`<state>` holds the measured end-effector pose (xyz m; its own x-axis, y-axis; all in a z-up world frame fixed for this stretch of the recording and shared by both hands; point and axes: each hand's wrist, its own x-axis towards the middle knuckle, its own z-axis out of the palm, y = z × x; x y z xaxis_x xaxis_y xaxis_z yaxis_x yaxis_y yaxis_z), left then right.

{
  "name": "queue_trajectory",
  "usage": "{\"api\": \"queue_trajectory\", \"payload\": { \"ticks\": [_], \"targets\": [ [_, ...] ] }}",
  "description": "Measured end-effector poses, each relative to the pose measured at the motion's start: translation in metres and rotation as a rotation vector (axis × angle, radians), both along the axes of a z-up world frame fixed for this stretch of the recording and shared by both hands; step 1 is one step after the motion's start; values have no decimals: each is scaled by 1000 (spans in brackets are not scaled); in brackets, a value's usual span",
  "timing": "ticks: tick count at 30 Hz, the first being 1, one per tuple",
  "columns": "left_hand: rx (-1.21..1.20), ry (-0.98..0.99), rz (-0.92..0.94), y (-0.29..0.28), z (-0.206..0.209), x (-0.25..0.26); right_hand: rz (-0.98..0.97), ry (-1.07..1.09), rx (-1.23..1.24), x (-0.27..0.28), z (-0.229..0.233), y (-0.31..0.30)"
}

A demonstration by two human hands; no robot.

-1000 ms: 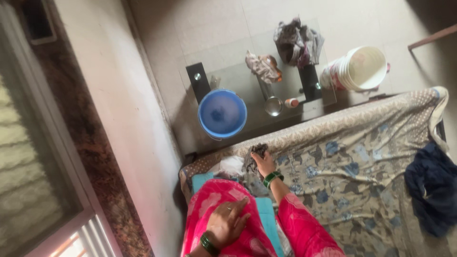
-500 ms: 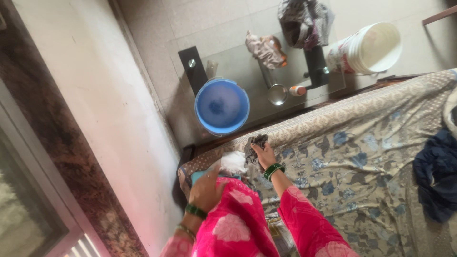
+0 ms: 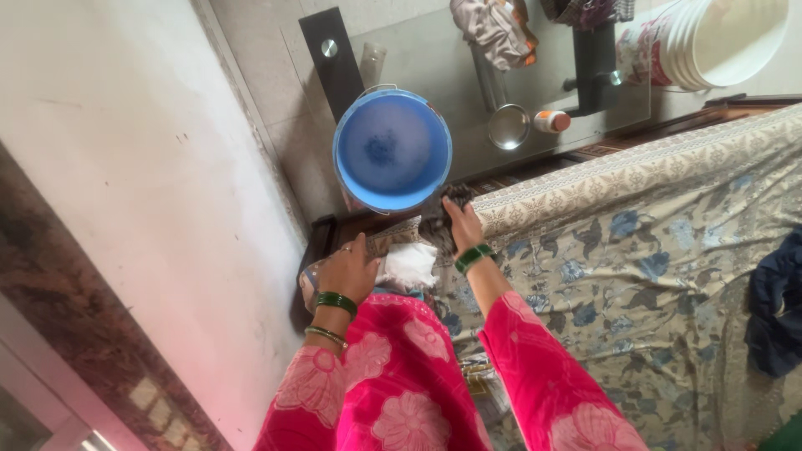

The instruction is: The person cleans a window frame and the surrounding grill with a cloth, then washes the cloth in a bucket of water and continues cleaning the frame.

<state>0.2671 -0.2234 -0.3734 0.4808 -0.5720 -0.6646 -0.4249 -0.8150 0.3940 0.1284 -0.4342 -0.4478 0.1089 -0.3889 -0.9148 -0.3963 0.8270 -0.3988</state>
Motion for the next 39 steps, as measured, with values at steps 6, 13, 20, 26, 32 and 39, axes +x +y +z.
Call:
{"api": "queue_trajectory", "payload": {
  "ticks": [6, 13, 20, 26, 32, 39],
  "targets": [
    [48, 85, -15, -1, -2, -18, -112, -36, 136, 34, -21, 0],
    [26, 135, -19, 5, 31, -45, 187, -125, 118, -25, -28, 43],
    [-83, 107, -36, 18, 78, -58, 169, -91, 266, -74, 66, 41],
    [-44, 139, -147, 18, 155, -51, 164, -79, 201, -126, 174, 30],
    [-295, 3, -255, 13, 201, -51, 121, -169, 75, -169, 260, 5],
    [-167, -40, -440, -34, 231, -90, 28, -276, -60, -252, 324, -16]
  ]
}}
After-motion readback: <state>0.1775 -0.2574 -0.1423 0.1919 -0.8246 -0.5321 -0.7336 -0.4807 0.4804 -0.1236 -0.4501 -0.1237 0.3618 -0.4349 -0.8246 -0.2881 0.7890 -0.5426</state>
